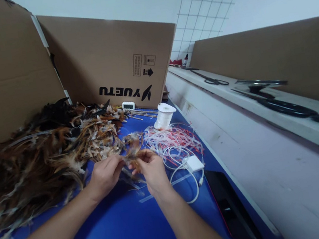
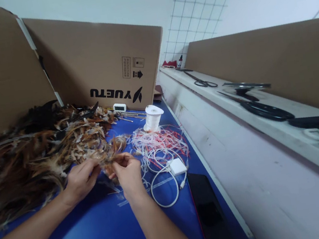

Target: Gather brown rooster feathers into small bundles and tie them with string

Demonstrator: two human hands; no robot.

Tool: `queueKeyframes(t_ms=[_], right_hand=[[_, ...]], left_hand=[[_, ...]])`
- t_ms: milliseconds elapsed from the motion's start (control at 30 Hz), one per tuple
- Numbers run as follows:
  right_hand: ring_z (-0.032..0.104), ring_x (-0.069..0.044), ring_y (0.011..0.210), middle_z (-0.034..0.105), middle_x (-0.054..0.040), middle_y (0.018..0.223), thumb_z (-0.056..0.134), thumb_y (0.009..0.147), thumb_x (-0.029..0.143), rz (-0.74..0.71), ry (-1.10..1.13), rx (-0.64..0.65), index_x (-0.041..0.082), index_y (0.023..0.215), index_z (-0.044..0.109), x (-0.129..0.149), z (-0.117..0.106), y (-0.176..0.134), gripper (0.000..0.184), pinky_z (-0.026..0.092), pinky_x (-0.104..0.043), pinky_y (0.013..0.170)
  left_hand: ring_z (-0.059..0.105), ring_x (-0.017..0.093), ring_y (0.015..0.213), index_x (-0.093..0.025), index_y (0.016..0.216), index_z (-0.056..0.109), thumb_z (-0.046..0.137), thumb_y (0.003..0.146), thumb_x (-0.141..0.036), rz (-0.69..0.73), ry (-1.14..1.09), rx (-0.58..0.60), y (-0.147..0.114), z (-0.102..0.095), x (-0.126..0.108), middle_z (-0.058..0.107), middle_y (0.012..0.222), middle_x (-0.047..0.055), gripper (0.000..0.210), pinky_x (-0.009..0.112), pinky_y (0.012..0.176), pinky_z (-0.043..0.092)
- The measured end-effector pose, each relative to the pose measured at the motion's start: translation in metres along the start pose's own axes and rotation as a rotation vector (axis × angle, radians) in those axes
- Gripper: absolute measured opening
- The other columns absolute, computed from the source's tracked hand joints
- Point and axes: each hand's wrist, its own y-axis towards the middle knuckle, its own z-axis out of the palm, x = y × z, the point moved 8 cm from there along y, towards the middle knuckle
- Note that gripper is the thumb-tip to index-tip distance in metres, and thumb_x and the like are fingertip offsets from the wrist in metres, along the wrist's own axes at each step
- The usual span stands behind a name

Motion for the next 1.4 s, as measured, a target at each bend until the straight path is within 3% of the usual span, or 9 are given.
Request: queueKeyframes(t_ms=[133,333,567,933,1200,1400], right_hand=[[0.060,-0.011,0.046,0.064,0.0038,0.056,0.071,0.063,0.021,-0.043,-0.021,0.029,0.017,0.070,0.058,0.013,0.001,-0.005,0.016,0.047,-0.019,0.040],[0.062,-0.012,0.052,0.068,0.0001,0.062,0.070,0.071,0.026,-0.140,0.108,0.138,0.017,0.072,0.059,0.039,0.001,-0.011,0.014,0.047,-0.022,0.048],[0.057,-0.011,0.050,0.064,0.0015,0.059,0.066,0.076,0.030,-0.207,0.131,0.090,0.018,0.067,0.059,0.051,-0.009,-0.006,0.017,0.044,-0.023,0.047],[0.053,-0.009,0.049,0.061,0.0026,0.057,0.065,0.077,0.028,-0.303,0.084,0.002,0.018,0.065,0.059,0.065,-0.027,0.001,0.017,0.040,-0.022,0.048],[0.050,-0.009,0.047,0.058,0.0042,0.054,0.067,0.074,0.028,-0.316,0.053,-0.088,0.018,0.066,0.056,0.074,-0.045,0.009,0.016,0.039,-0.022,0.047],[0.045,-0.008,0.043,0.052,0.0079,0.045,0.069,0.070,0.027,-0.293,-0.229,-0.091,0.018,0.073,0.060,0.090,-0.048,0.007,0.013,0.036,-0.020,0.047]], left_hand=[[0.063,0.013,0.061,-0.019,0.076,0.060,0.049,0.088,-0.016,-0.124,-0.067,-0.007,0.003,-0.003,0.010,0.066,0.067,0.001,0.016,0.022,0.060,0.048],[0.058,0.012,0.050,-0.019,0.077,0.059,0.052,0.089,-0.025,-0.426,-0.250,0.029,-0.001,0.004,0.036,0.062,0.054,-0.003,0.015,0.022,0.055,0.044],[0.059,0.013,0.049,-0.018,0.075,0.060,0.053,0.088,-0.036,-0.695,-0.574,0.075,-0.010,0.021,0.054,0.062,0.052,-0.003,0.023,0.023,0.055,0.046],[0.053,0.009,0.046,-0.016,0.071,0.060,0.060,0.085,-0.035,-0.755,-0.964,0.039,-0.010,0.031,0.052,0.063,0.057,-0.001,0.023,0.022,0.051,0.044],[0.052,0.008,0.044,-0.015,0.070,0.060,0.066,0.081,-0.036,-0.801,-1.110,0.013,-0.008,0.033,0.050,0.064,0.064,0.000,0.024,0.023,0.049,0.044],[0.051,0.008,0.045,-0.015,0.070,0.061,0.066,0.081,-0.034,-0.799,-1.114,0.032,-0.008,0.035,0.052,0.062,0.061,0.000,0.022,0.023,0.049,0.043]])
